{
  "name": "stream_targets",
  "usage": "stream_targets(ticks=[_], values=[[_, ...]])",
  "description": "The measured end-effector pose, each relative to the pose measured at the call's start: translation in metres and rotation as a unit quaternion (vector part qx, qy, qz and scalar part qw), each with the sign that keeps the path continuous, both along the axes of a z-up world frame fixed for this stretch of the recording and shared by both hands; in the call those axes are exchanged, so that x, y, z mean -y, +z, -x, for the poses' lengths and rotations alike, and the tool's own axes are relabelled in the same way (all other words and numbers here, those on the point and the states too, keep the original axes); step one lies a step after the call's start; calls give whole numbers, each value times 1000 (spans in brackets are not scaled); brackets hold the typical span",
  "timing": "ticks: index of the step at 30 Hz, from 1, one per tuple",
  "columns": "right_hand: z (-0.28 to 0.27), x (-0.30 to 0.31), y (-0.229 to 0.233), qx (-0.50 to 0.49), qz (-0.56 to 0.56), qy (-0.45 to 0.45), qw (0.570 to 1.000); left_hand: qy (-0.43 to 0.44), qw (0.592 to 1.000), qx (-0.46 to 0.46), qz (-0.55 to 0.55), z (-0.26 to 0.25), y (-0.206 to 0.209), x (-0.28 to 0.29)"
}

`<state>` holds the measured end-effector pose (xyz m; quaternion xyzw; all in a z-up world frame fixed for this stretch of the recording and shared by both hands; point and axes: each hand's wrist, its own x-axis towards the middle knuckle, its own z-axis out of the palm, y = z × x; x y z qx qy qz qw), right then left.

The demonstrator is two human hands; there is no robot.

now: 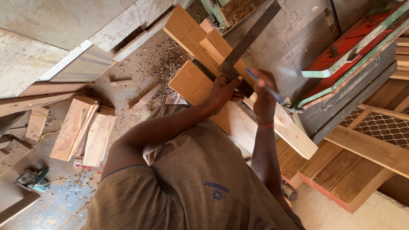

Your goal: The person uses a try square and a pencil to mark lines on multiple wooden planks, aligning the tool against the edges and drawing perpendicular lines.

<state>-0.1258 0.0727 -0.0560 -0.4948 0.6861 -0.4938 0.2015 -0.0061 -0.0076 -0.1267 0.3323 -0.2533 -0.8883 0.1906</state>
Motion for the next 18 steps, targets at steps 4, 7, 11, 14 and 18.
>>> stream_targets(ticks=[4, 7, 11, 14, 18], values=[[15, 42, -11, 23, -56, 61, 996, 4, 1000, 1, -10, 3, -1, 0], [20, 60, -11, 85, -76, 73, 991, 3, 1000, -5, -9, 3, 0, 1], [16, 64, -4, 41, -89, 74, 992, -4, 1000, -7, -17, 1, 1, 1], [14, 64, 2, 12, -117, 62, 991, -3, 1000, -3, -20, 1, 3, 1], [13, 70, 10, -19, -100, 98, 990, -2, 1000, -4, -11, 0, 5, 1]])
